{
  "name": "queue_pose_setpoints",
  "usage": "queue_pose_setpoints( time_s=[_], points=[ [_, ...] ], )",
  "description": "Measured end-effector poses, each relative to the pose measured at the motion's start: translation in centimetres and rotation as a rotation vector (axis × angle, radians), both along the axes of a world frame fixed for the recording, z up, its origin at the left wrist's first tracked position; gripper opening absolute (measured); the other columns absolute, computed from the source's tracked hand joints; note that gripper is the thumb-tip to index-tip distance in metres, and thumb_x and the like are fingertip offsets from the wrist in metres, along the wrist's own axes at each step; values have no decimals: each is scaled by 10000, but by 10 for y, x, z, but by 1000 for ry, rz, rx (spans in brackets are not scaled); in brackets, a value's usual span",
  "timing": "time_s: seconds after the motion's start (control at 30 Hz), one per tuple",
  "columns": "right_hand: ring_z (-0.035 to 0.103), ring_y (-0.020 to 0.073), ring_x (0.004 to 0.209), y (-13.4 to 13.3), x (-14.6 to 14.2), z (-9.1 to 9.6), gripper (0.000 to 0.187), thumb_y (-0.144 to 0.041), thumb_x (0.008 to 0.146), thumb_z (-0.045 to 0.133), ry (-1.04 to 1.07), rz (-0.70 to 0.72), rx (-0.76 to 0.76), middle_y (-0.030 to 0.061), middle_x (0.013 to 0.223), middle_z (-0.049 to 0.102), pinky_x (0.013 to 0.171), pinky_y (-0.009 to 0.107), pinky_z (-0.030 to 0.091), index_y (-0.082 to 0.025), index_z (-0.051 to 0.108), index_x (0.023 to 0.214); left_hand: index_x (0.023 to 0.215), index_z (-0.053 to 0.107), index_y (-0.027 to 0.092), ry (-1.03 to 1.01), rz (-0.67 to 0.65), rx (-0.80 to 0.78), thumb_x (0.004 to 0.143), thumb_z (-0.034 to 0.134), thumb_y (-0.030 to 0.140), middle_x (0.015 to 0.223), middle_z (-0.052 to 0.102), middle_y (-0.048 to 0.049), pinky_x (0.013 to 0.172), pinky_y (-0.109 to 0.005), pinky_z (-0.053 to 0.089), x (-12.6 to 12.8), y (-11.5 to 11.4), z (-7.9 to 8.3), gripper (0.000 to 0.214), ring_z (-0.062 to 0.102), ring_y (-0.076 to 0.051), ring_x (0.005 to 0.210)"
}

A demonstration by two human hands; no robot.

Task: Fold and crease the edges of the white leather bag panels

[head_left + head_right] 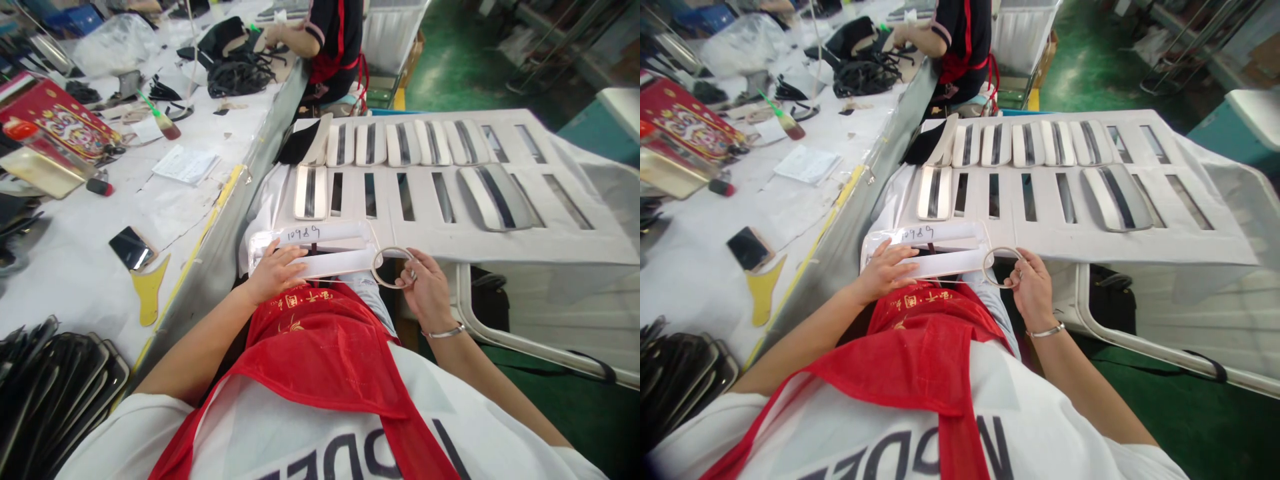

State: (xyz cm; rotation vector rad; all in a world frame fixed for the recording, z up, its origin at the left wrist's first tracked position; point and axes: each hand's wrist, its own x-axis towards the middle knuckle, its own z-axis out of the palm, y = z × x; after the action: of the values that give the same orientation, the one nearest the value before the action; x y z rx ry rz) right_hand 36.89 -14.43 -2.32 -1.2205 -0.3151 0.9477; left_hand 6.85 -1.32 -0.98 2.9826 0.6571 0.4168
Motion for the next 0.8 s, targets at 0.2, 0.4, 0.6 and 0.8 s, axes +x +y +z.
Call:
queue_pose_setpoints(
  time_s=[0.2, 0.4, 0.6, 0.8],
  points=[
    [321, 19, 394, 2, 9, -2, 335, -182, 613, 650, -3, -42, -24, -99, 580, 430, 381, 159, 329, -193, 589, 943, 1043, 682, 256, -42, -55, -10, 892, 525, 371, 1126, 681, -38, 1076, -502, 273, 10, -3, -2, 247, 583, -204, 1055],
    [301, 10, 382, -4, 10, -8, 319, -290, 632, 689, -79, -16, -104, -75, 659, 496, 333, 151, 273, -196, 596, 922, 999, 702, 223, -142, 5, -8, 869, 542, 306, 1101, 682, -59, 980, -449, 407, 15, -14, -6, 223, 582, -218, 1029],
    [316, 48, 366, -15, 8, 0, 477, -586, 796, 527, -476, 379, -258, -46, 478, 409, 343, 184, 227, -149, 566, 608, 977, 710, 215, -213, 10, 0, 836, 545, 249, 1056, 684, -60, 909, -396, 503, 21, -20, -8, 219, 583, -217, 999],
    [554, 126, 674, 5, -26, 31, 297, -272, 877, 439, -1338, 1031, -91, 37, 693, 627, 665, 225, 422, -153, 642, 696, 982, 707, 196, -204, -15, 40, 844, 539, 250, 1062, 685, -64, 912, -399, 513, 21, -20, -8, 224, 585, -225, 1005]
  ],
)
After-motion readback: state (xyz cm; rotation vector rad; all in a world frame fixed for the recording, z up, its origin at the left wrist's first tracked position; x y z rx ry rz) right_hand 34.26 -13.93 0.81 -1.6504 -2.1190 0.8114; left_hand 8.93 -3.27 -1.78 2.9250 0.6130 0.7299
